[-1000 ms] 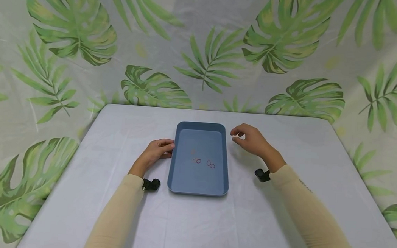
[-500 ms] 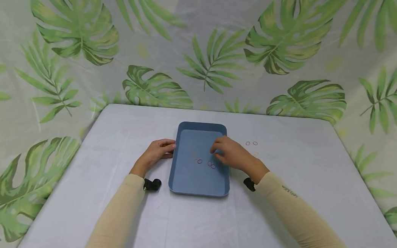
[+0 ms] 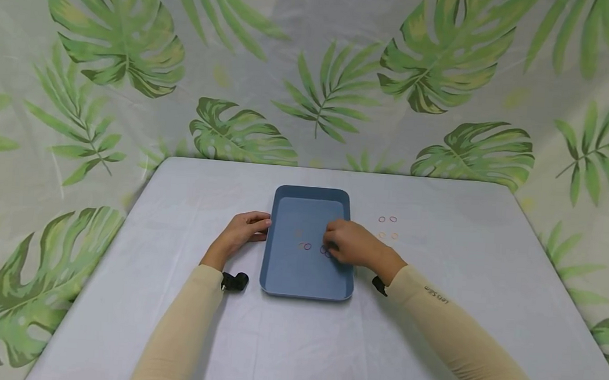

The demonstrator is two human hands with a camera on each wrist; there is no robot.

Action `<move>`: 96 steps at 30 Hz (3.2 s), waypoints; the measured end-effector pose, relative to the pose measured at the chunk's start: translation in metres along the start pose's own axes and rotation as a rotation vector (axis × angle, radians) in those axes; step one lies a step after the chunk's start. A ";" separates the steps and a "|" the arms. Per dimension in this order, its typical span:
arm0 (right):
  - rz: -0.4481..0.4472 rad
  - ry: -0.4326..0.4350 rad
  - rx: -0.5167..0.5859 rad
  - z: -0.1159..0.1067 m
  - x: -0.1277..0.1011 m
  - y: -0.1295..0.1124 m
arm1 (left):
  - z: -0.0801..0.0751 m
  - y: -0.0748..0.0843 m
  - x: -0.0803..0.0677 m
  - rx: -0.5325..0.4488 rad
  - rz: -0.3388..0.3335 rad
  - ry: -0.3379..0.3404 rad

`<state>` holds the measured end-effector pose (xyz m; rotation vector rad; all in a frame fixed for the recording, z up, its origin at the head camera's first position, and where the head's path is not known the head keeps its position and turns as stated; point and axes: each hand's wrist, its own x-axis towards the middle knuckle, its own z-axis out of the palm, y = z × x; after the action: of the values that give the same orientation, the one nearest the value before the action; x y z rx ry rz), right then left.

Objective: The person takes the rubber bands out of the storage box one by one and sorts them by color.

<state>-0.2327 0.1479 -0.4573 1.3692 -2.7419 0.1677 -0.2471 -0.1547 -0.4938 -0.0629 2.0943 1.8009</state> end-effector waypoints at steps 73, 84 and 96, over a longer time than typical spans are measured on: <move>0.344 0.295 0.668 -0.055 -0.025 0.036 | 0.000 0.001 0.002 0.015 -0.005 0.006; 0.447 0.308 0.626 -0.055 -0.059 0.061 | 0.000 -0.002 0.002 -0.012 -0.013 0.003; 0.581 0.334 0.587 -0.053 -0.098 0.090 | 0.002 0.000 0.001 -0.018 0.002 0.006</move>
<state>-0.2455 0.2858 -0.4217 0.4700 -2.7953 1.1825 -0.2472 -0.1530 -0.4942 -0.0708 2.0835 1.8226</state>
